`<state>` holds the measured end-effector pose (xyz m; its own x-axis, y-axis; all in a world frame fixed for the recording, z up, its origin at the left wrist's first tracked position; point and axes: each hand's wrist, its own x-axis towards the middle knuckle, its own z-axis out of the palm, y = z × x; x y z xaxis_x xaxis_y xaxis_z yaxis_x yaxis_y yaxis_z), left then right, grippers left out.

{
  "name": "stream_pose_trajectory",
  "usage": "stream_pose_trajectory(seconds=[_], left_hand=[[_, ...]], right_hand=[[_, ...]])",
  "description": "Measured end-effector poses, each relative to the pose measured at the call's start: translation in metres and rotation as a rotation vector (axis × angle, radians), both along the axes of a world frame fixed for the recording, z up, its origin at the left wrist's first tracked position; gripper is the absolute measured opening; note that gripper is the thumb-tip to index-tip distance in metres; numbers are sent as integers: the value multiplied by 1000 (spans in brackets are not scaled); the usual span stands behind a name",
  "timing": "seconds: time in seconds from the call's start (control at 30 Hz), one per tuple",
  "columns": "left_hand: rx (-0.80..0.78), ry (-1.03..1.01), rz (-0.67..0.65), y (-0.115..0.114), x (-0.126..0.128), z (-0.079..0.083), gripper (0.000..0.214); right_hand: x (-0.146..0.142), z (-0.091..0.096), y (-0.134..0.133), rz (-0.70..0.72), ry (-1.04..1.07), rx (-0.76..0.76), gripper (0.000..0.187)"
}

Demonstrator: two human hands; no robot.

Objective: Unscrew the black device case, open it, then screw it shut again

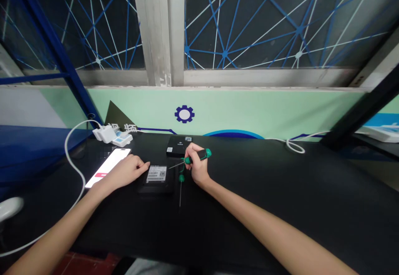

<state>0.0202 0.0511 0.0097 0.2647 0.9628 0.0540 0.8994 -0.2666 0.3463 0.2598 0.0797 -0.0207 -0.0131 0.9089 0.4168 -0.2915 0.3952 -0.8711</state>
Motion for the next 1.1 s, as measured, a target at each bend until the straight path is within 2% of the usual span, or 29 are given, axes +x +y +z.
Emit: stream_pose_trajectory(seconds=[0.27, 0.47, 0.73, 0.83, 0.9, 0.97, 1.03, 1.1], left_hand=[[-11, -10, -26, -2, 1, 3, 51], [47, 10, -13, -1, 1, 0, 46], [36, -68, 141, 0, 4, 1, 61], [64, -192, 164, -2, 6, 2, 65], [80, -352, 175, -2, 8, 3, 66], [-24, -640, 166, -1, 9, 5, 66], [-247, -977, 137, 3, 7, 8, 65], [-319, -1036, 120, 7, 2, 10, 63]], right_hand=[[0, -1, -2, -29, -40, 55, 38], [-6, 1, -7, -58, -76, 48, 33], [-14, 4, -4, -135, -100, 50, 33], [-14, 1, -3, -91, -131, 63, 33], [-15, -1, -4, -25, -161, 59, 33], [-15, -3, -4, 37, -191, 62, 34], [-15, -5, -4, 64, -211, 76, 35], [-16, -6, -4, 67, -219, 90, 36]])
